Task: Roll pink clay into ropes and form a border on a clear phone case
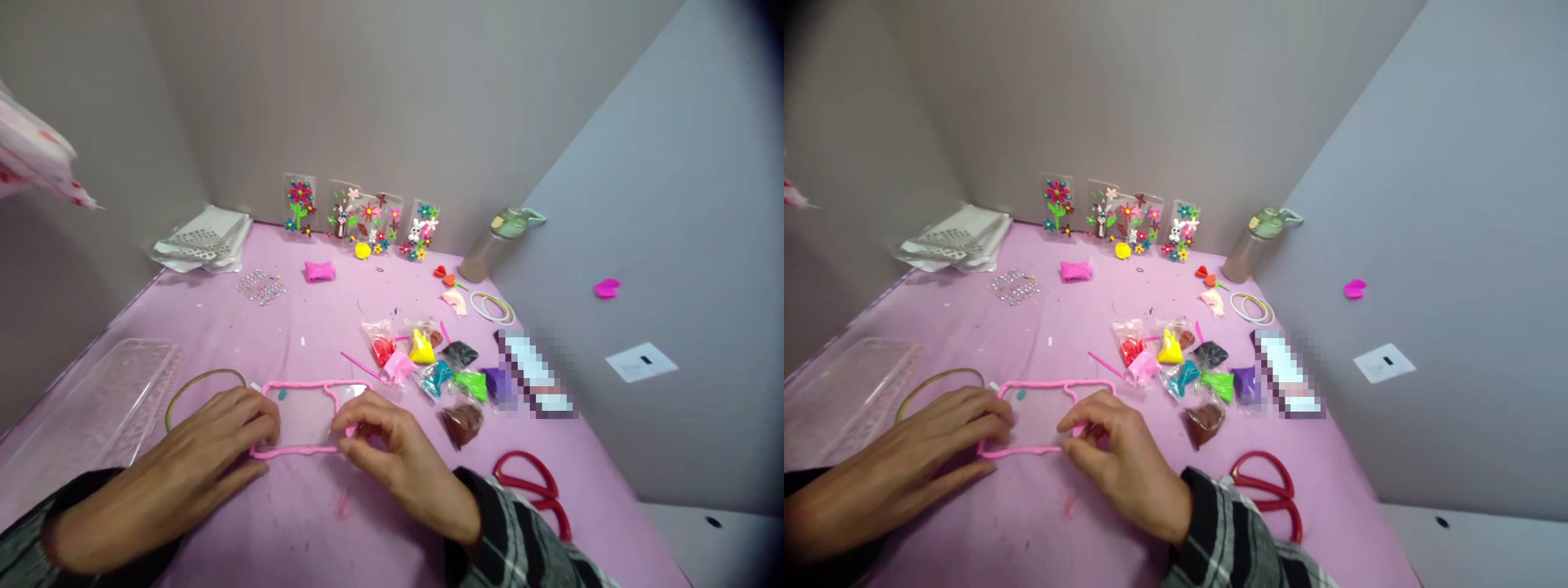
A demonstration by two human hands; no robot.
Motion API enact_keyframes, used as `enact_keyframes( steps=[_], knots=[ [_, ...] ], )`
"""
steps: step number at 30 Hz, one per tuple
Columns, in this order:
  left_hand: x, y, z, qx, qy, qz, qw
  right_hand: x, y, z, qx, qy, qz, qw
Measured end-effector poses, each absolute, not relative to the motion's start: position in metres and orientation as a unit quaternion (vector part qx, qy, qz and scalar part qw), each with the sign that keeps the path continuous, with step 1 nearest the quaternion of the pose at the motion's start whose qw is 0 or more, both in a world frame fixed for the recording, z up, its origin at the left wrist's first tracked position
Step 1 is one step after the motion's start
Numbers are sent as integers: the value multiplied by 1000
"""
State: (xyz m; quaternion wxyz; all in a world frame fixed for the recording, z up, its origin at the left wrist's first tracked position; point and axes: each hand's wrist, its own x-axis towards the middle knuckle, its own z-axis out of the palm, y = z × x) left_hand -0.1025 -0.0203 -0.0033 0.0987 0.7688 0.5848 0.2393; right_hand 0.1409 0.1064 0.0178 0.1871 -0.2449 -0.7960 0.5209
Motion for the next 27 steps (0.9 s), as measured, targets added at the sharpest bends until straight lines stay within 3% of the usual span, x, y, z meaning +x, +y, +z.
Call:
enact_keyframes(
  steps=[9,27],
  knots=[
    [-102,-26,-15,776,590,190,114,118,96,-4,-92,-980,143,106],
    [-106,-29,-29,739,622,205,158,114,98,-3,-105,-974,158,122]
  ],
)
